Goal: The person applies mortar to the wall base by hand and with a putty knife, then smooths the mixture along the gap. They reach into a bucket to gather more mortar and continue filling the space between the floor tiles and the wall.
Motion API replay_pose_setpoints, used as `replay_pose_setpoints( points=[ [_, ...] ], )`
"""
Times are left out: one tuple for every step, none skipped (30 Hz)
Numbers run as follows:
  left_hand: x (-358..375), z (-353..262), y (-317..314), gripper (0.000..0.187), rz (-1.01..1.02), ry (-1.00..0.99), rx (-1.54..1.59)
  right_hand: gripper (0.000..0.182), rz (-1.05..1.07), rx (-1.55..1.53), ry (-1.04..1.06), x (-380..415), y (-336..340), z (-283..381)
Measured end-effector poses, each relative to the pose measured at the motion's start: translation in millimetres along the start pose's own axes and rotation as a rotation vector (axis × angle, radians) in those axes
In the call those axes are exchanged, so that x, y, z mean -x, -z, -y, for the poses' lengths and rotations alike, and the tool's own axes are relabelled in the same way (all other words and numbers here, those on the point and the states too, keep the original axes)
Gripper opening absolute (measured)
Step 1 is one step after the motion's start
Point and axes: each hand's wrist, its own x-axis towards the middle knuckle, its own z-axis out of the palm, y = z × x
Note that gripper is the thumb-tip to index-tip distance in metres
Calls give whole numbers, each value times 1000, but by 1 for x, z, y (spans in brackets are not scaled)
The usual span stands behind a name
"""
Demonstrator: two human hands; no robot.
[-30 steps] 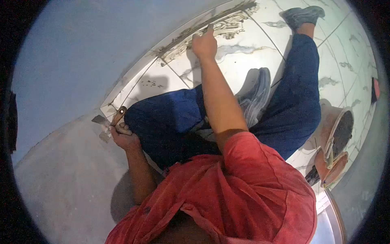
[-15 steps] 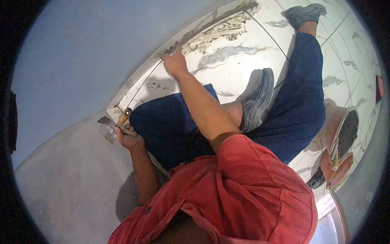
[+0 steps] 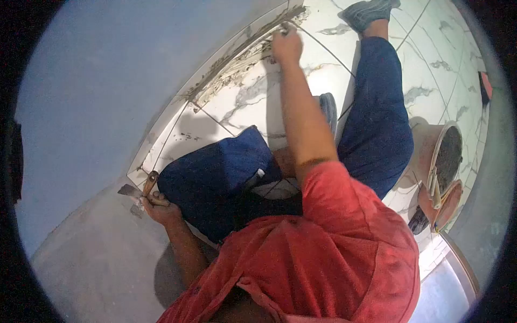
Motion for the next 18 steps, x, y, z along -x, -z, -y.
replay_pose_setpoints(
  points=[
    [4, -5, -6, 30, -8, -17, -18, 54, 26, 15, 5, -30, 4, -11],
    [8, -8, -17, 29, -26, -55, -1, 56, -87, 328, 35, -51, 4, -12],
    [6, -5, -17, 29, -13, -53, 4, 55, -89, 343, 29, -59, 11, -5],
    [5, -4, -13, 28, -3, -52, 2, 55, -72, 413, 56, -71, 13, -8],
    [4, -3, -9, 28, 7, -51, 0, 55, -53, 482, 82, -83, 11, -12],
    [6, -5, -11, 27, 5, -56, -13, 56, -60, 507, 117, -92, 5, -18],
    [9, -8, -16, 27, 4, -61, -23, 57, -70, 532, 152, -97, 0, -24],
    [10, -9, -19, 27, 3, -63, -37, 58, -78, 559, 185, -100, -6, -30],
    [9, -8, -20, 27, -1, -63, -22, 59, -74, 572, 182, -96, -8, -29],
    [8, -7, -20, 27, -5, -59, -9, 61, -70, 587, 177, -89, -11, -29],
    [8, -6, -18, 27, -10, -54, 5, 63, -66, 603, 172, -81, -14, -28],
    [7, -5, -14, 27, -7, -45, 4, 64, -51, 608, 174, -72, -20, -27],
    [4, -3, -11, 27, 1, -37, 6, 66, -42, 611, 175, -58, -24, -19],
    [1, -2, -9, 28, 11, -32, 12, 69, -21, 544, 152, -40, -26, -11],
    [2, -3, -10, 30, 17, -9, 9, 70, -32, 541, 137, -29, -36, -10],
    [3, -6, -10, 32, 23, 14, 5, 70, -30, 551, 155, -14, -43, -6],
    [4, -8, -10, 34, 29, 35, 1, 70, -29, 560, 174, 0, -50, -2],
    [0, -4, -2, 35, 62, 6, -4, 69, -6, 570, 168, 15, -55, 3]
  ],
)
